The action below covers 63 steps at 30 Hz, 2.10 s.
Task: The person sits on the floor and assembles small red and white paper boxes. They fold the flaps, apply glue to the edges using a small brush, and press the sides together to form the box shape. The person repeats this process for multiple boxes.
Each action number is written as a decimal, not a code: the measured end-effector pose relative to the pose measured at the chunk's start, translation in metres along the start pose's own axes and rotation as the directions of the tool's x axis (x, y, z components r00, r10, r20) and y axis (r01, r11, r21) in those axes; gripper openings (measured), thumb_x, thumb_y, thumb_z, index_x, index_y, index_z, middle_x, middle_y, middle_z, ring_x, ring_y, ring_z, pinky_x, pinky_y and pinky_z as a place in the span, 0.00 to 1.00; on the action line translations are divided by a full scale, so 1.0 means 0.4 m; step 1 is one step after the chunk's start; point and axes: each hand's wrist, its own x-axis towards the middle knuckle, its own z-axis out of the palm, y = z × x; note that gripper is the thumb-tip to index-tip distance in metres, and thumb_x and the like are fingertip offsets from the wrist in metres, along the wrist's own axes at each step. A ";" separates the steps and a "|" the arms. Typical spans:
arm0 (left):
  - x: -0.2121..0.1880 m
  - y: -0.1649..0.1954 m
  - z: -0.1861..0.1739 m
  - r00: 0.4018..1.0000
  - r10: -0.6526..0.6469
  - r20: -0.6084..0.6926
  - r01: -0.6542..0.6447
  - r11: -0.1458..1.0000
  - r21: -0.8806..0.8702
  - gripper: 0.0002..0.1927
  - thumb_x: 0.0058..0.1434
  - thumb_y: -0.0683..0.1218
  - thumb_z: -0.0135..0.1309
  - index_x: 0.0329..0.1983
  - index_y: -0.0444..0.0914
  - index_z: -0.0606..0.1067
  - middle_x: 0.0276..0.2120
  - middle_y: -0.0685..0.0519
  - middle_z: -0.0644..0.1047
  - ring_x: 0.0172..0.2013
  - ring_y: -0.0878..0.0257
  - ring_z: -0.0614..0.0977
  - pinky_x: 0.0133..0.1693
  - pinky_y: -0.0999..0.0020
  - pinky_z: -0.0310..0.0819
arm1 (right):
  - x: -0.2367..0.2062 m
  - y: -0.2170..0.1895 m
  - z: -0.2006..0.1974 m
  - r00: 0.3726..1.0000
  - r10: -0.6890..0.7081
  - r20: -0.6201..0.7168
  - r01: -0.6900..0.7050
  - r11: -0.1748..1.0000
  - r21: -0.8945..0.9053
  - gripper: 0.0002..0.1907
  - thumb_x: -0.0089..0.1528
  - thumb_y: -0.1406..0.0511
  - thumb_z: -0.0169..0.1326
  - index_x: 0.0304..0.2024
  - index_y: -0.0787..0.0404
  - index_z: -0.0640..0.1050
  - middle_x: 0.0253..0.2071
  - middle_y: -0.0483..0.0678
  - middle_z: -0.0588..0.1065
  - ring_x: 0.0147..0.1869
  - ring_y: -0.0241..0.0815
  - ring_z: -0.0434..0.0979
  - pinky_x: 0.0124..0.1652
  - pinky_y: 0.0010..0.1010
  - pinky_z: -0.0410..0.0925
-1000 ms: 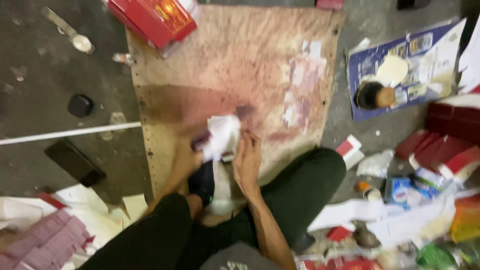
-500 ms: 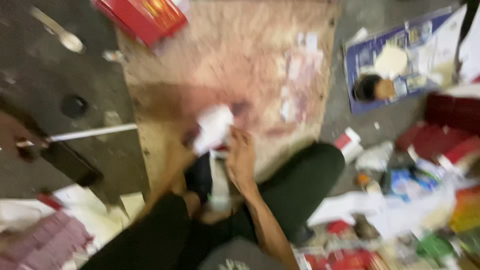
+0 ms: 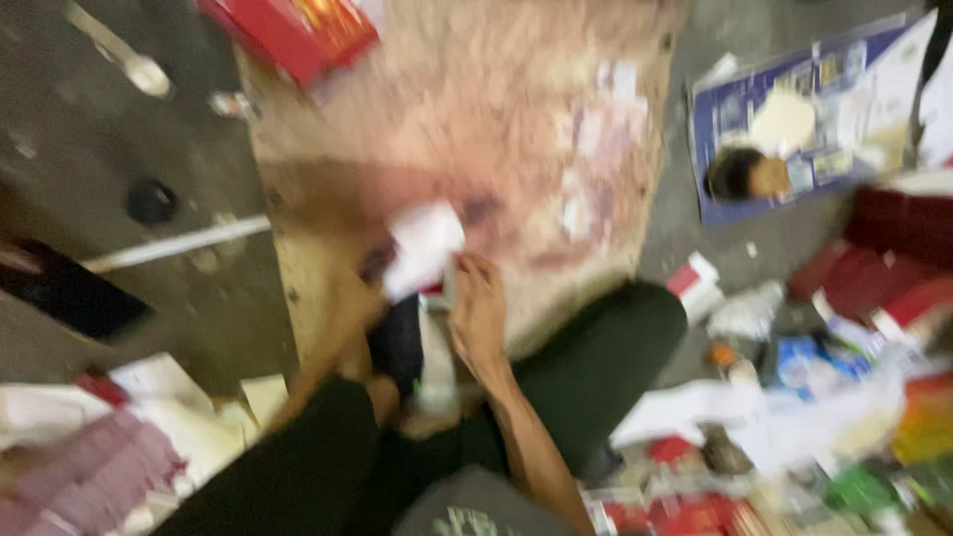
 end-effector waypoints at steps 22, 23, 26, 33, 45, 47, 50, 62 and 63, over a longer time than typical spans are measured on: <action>-0.014 -0.007 0.009 0.999 0.009 0.049 -0.012 0.998 0.063 0.22 0.57 0.41 0.63 0.55 0.29 0.77 0.45 0.44 0.82 0.44 0.56 0.85 0.46 0.66 0.81 | -0.041 0.025 -0.009 0.992 0.102 -0.069 -0.098 0.994 0.053 0.16 0.70 0.68 0.40 0.53 0.72 0.75 0.53 0.64 0.74 0.57 0.63 0.74 0.56 0.43 0.68; -0.011 -0.009 0.008 0.998 -0.052 -0.035 0.044 0.979 -0.199 0.22 0.57 0.41 0.63 0.55 0.29 0.77 0.45 0.44 0.82 0.44 0.56 0.85 0.46 0.66 0.81 | -0.042 0.027 -0.008 0.999 0.051 0.000 -0.051 0.999 -0.017 0.16 0.70 0.68 0.40 0.53 0.72 0.75 0.53 0.64 0.73 0.57 0.63 0.74 0.56 0.43 0.68; -0.011 -0.010 0.009 0.999 -0.014 0.034 0.012 0.999 0.052 0.22 0.57 0.41 0.63 0.55 0.29 0.77 0.45 0.44 0.82 0.44 0.56 0.85 0.46 0.66 0.81 | -0.045 0.033 -0.013 0.998 0.063 0.013 -0.063 0.997 -0.044 0.16 0.70 0.68 0.40 0.53 0.72 0.74 0.54 0.65 0.72 0.58 0.63 0.73 0.57 0.44 0.67; -0.005 -0.013 0.008 0.996 -0.077 -0.037 0.072 0.990 -0.119 0.22 0.57 0.41 0.63 0.55 0.29 0.77 0.45 0.44 0.82 0.43 0.57 0.85 0.45 0.66 0.81 | -0.050 0.023 -0.016 0.980 0.194 0.040 -0.194 0.981 0.019 0.13 0.71 0.69 0.43 0.50 0.69 0.77 0.48 0.62 0.75 0.52 0.63 0.75 0.54 0.44 0.69; 0.001 -0.016 0.005 0.999 -0.050 -0.018 0.047 0.989 -0.137 0.22 0.58 0.42 0.63 0.55 0.29 0.77 0.45 0.44 0.82 0.43 0.57 0.85 0.45 0.66 0.82 | -0.067 0.064 0.000 0.991 0.131 0.006 -0.131 0.991 -0.024 0.18 0.70 0.66 0.42 0.53 0.73 0.76 0.51 0.64 0.74 0.55 0.65 0.74 0.55 0.45 0.68; 0.004 -0.017 0.000 0.992 -0.108 -0.059 0.086 0.952 -0.295 0.22 0.58 0.42 0.63 0.55 0.29 0.77 0.45 0.44 0.83 0.43 0.57 0.85 0.44 0.66 0.82 | -0.065 0.069 0.008 0.992 0.109 0.058 -0.105 0.991 -0.080 0.18 0.71 0.65 0.41 0.52 0.72 0.77 0.51 0.64 0.74 0.56 0.64 0.74 0.57 0.45 0.68; -0.004 -0.015 0.007 0.993 -0.052 0.109 0.027 0.976 0.215 0.22 0.58 0.42 0.63 0.55 0.29 0.77 0.44 0.45 0.83 0.42 0.57 0.85 0.44 0.66 0.82 | -0.049 0.067 0.021 0.998 0.038 -0.051 -0.043 0.994 -0.096 0.18 0.73 0.66 0.39 0.52 0.72 0.77 0.54 0.64 0.74 0.58 0.65 0.73 0.60 0.46 0.67; 0.001 -0.019 -0.006 0.991 -0.127 -0.047 0.098 0.913 -0.397 0.22 0.58 0.42 0.63 0.55 0.29 0.77 0.44 0.45 0.83 0.42 0.58 0.86 0.44 0.67 0.82 | -0.052 0.014 -0.011 0.998 0.066 -0.002 -0.066 0.996 0.052 0.15 0.68 0.70 0.45 0.54 0.71 0.77 0.51 0.63 0.74 0.54 0.63 0.75 0.54 0.45 0.68; 0.001 -0.019 -0.007 0.989 -0.144 -0.042 0.118 0.918 -0.379 0.22 0.58 0.42 0.64 0.55 0.29 0.77 0.44 0.45 0.83 0.42 0.58 0.86 0.44 0.67 0.82 | -0.051 0.013 -0.012 0.998 0.058 -0.033 -0.054 0.992 0.113 0.16 0.67 0.71 0.45 0.55 0.72 0.76 0.52 0.63 0.74 0.55 0.64 0.75 0.55 0.46 0.68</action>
